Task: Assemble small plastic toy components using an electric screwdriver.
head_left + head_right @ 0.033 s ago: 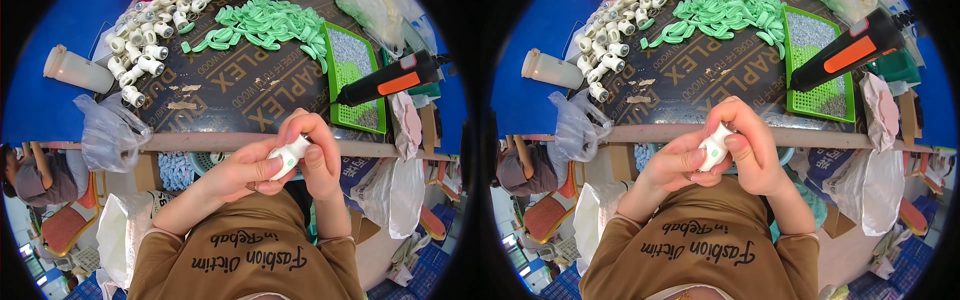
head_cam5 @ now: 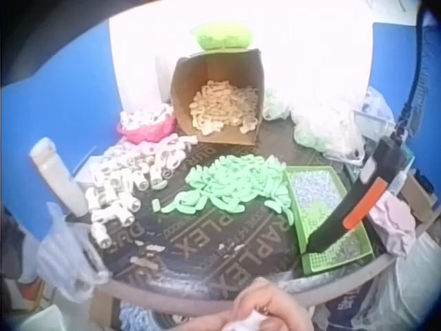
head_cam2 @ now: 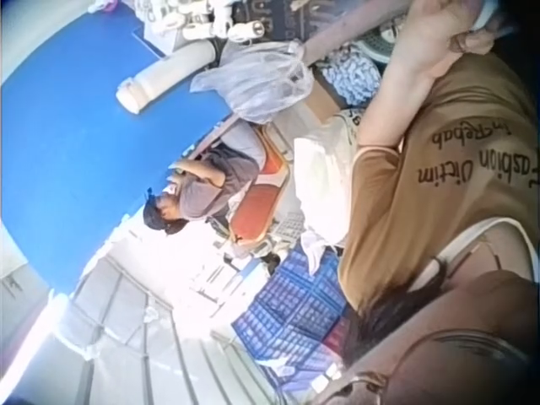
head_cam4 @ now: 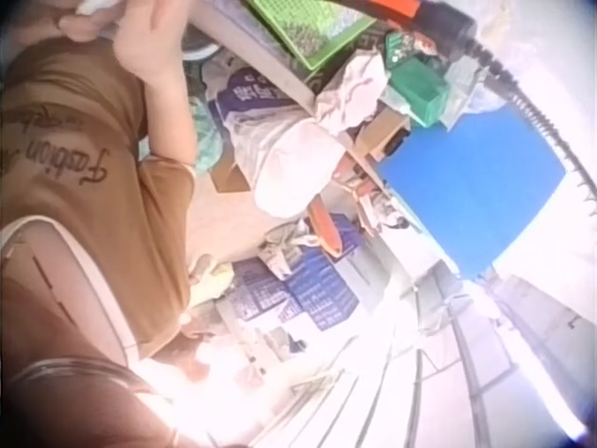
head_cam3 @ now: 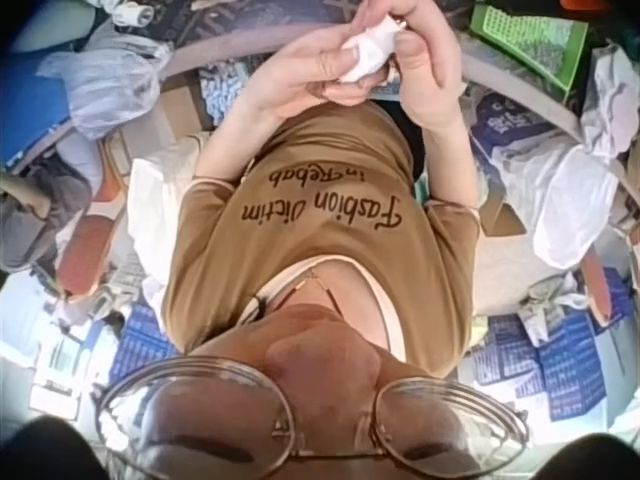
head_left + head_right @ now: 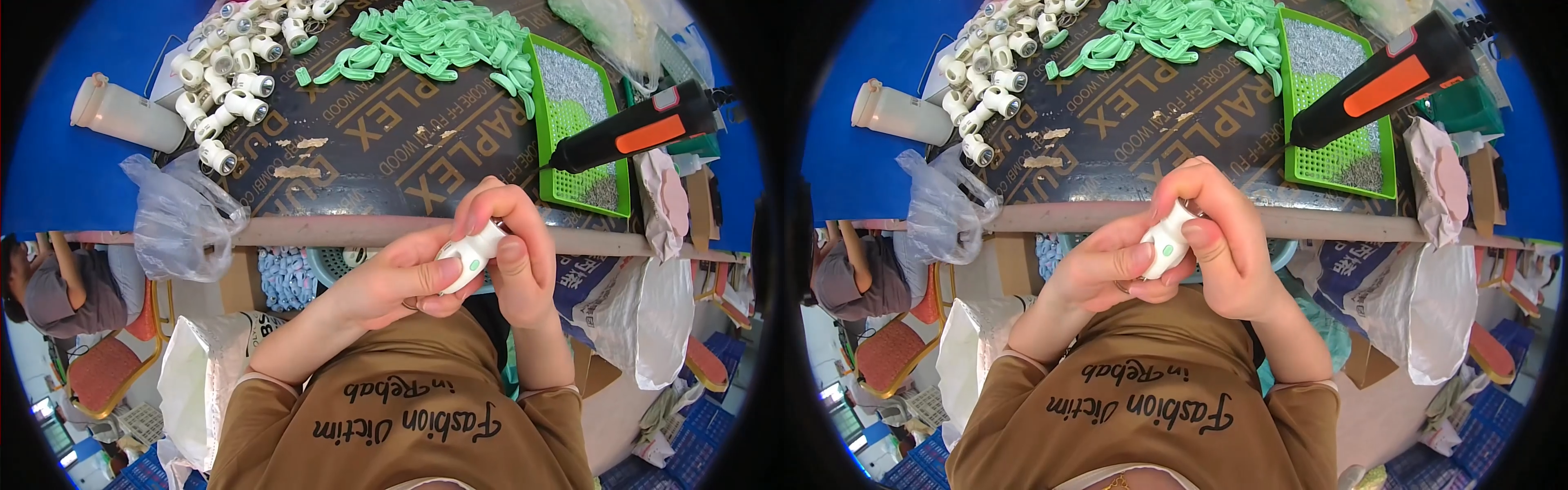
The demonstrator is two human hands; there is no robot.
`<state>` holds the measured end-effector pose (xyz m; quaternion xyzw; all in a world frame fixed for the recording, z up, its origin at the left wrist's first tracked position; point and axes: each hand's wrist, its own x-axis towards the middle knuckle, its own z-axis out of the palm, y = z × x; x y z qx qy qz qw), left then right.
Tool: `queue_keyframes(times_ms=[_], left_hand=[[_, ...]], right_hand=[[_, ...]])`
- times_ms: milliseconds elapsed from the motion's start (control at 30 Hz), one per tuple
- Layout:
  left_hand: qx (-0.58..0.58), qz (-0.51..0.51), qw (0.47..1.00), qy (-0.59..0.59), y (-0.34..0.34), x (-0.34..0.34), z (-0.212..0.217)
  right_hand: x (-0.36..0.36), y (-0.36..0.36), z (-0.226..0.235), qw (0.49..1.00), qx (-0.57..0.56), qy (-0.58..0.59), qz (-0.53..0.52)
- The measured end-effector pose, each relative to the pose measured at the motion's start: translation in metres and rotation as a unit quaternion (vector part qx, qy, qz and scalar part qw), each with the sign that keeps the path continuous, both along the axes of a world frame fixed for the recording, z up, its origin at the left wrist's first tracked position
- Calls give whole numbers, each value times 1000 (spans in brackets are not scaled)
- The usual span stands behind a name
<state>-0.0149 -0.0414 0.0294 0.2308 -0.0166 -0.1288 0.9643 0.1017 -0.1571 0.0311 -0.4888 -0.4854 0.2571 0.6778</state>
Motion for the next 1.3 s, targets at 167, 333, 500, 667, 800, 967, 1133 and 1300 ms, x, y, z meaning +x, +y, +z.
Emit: queue_keyframes(times_ms=[167, 333, 500, 667, 800, 967, 1133, 1300], left_hand=[[209, 67, 976, 4, -2, -3, 6], [329, 80, 940, -33, -6, -8, 10], [362, 104, 924, -74, -6, -8, 5], [349, 82, 932, -54, -5, -11, 12], [361, 86, 926, -66, -5, -10, 13], [359, 78, 925, -93, -4, -10, 10], [354, 70, 930, -71, -6, -12, 11], [369, 53, 925, -69, -2, -12, 13]], right_hand=[[-3, -8, 6, 997, -57, -54, -18], [-10, -13, 8, 997, -22, 72, 35], [-7, -18, 0, 999, -36, -24, 12], [-8, -22, -3, 998, -57, -1, 5], [-8, -21, -5, 999, -39, -8, 7], [-5, -18, 0, 999, -5, -43, 17], [-7, -18, 0, 999, 1, 3, 46], [-6, -20, -5, 998, -2, -58, 15]])
